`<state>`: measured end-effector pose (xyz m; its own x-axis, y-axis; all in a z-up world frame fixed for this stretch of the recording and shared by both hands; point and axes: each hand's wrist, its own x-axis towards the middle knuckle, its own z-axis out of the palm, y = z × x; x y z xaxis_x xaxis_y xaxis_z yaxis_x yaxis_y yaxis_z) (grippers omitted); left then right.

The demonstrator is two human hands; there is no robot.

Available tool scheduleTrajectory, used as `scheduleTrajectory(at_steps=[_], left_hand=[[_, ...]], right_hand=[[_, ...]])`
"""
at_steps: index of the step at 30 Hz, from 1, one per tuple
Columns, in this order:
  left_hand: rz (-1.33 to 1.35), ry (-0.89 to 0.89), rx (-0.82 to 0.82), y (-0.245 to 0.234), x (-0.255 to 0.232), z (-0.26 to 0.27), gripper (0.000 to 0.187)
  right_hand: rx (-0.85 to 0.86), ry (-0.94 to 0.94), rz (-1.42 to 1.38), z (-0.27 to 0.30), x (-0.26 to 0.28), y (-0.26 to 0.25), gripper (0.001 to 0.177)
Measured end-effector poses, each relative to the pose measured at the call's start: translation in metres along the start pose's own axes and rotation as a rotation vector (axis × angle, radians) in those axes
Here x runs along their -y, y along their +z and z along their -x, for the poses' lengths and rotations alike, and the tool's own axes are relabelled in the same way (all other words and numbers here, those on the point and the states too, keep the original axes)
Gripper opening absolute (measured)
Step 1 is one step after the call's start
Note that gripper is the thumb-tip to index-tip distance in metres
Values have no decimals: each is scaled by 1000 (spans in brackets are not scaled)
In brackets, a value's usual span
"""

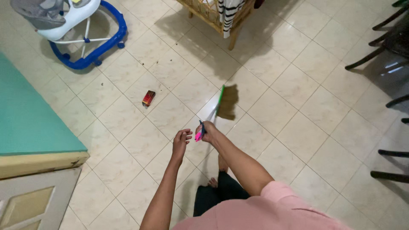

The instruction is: The person sweeps debris across a tiled floor using a long-handled broom, moving objects such as a baby walker to reach different areas.

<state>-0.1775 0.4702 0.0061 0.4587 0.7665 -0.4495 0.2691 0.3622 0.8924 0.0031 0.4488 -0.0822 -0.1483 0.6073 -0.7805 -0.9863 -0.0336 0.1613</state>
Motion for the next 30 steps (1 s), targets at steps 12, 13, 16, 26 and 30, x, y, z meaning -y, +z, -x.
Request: scheduleTrajectory(at_steps=[12,13,16,26,30], left_hand=[[-47,11,193,102,-62,-103,34],[-52,25,229,115,-63,-110,34],[-81,64,340,148,-65,-133,32],[-207,118,469,109,-114,-230,32],[-205,20,390,56,-149,-274,32]], right_hand=[[-225,-498,577,149,100,-17,20],[-297,-596,549,149,92,-24,22],[-533,-986,685,120,115,-37,20],[-546,-498,223,16,196,-2,27],[-487,-468,555,-93,173,104,77]])
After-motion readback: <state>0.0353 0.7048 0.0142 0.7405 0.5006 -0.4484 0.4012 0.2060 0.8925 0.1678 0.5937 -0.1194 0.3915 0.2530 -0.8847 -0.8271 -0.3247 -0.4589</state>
